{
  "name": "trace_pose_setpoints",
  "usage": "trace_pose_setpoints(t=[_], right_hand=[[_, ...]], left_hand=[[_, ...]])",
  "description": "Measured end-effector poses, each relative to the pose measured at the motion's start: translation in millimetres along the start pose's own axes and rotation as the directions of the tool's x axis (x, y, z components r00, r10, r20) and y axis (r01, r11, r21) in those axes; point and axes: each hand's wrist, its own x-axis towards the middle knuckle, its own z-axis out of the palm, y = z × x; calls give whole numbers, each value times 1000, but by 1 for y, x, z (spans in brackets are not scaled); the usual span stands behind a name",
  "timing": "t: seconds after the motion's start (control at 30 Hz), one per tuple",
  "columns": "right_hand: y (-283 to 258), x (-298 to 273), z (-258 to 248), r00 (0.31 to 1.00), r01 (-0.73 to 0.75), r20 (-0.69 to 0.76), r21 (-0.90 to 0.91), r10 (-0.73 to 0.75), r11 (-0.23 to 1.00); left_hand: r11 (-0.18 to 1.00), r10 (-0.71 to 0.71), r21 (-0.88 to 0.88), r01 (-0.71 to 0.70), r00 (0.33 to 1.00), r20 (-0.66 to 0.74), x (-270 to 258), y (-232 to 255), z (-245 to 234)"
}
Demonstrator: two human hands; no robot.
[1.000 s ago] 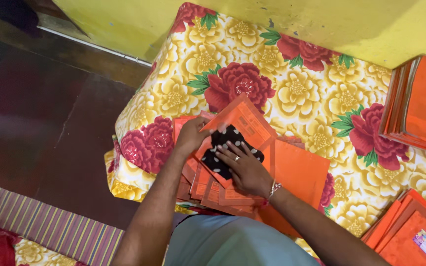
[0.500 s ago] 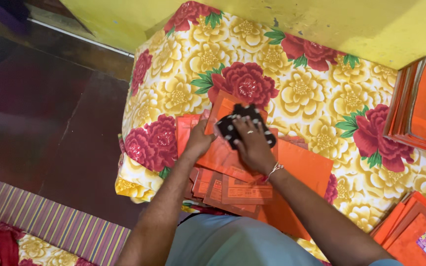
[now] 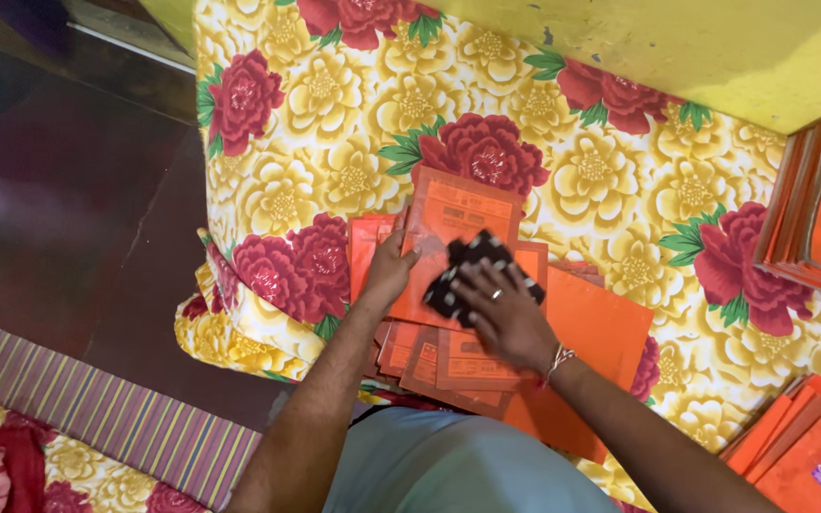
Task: The person wipes orange paper envelopes with a black cloth, picking them up one by one and cleaning the surfaces before stacking them on a table.
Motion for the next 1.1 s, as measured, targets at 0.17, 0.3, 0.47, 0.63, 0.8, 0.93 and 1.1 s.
trace_pose_setpoints(t=[0.17, 0.3, 0.47, 0.63, 0.8, 0.93, 1.1], right_hand=[[17, 27, 5, 967, -198, -165, 8, 197, 980], [12, 47, 14, 953, -224, -178, 137, 246, 965], [-8, 55, 3, 971, -116, -174, 266, 166, 957], [2, 87, -27, 911, -115, -352, 282, 214, 952], [40, 108, -68, 757, -175, -590, 233, 282, 957], [53, 96, -73, 665, -106, -503, 668, 552, 736], [38, 65, -72, 628, -111, -462, 743, 627, 660]], left_hand=[[989, -34, 142, 39, 999, -38, 1, 8, 2], [984, -144, -100, 144, 990, 11, 6, 31, 6], [981, 138, -138, -139, 990, -15, 18, 57, 10], [927, 228, -306, -217, 974, -2, 32, 88, 13], [884, 296, -407, -230, 949, 106, 21, 135, 17], [877, 313, -428, -217, 935, 166, 8, 160, 19], [912, 349, -286, -293, 922, 169, -6, 163, 28]])
